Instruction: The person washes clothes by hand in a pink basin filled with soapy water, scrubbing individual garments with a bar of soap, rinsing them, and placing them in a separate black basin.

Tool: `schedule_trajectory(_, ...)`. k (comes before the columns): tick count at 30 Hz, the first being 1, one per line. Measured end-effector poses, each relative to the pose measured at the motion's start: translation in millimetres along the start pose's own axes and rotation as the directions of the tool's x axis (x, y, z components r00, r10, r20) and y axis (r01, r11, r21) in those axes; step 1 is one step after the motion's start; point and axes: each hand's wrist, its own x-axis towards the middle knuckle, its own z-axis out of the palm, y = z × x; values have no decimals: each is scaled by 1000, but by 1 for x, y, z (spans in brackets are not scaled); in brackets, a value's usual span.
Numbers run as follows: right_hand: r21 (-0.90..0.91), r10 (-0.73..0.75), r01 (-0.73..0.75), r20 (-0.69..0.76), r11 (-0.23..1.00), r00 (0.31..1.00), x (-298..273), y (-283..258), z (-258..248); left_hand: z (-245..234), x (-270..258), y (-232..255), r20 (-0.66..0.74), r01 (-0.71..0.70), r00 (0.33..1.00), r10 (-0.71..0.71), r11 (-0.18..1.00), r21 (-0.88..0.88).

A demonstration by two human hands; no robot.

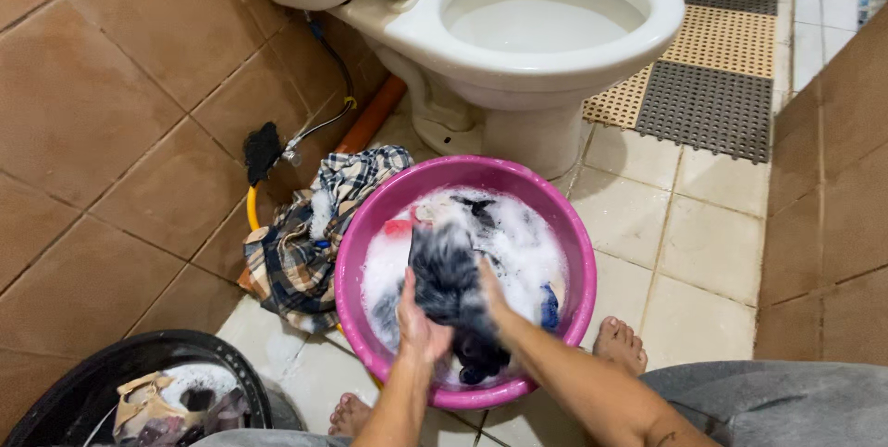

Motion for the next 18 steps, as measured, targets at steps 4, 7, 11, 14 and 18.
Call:
schedule_trajectory(4,-726,-550,567,677,-389,489,-54,75,42,-72,31,-3,7,108,994,-109,977,-184)
schedule_trajectory(7,-194,-287,855,956,-481,55,-73,60,45,-97,48,-11,-18,161,986,-165,976,-149)
schedule_trajectory(11,-822,-688,539,501,-186,525,-36,1,35,-75,55,-42,-194,182,968,-162,979,93)
schedule_trajectory(14,-662,-604,654,704,-366,374,-52,38,35,-69,56,-34,-45,146,988,-148,988,-50)
schedule_trajectory(18,-618,-537,675,757,-402,373,-52,36,28,-70,42,-24,-29,215,974,-226,955,-204)
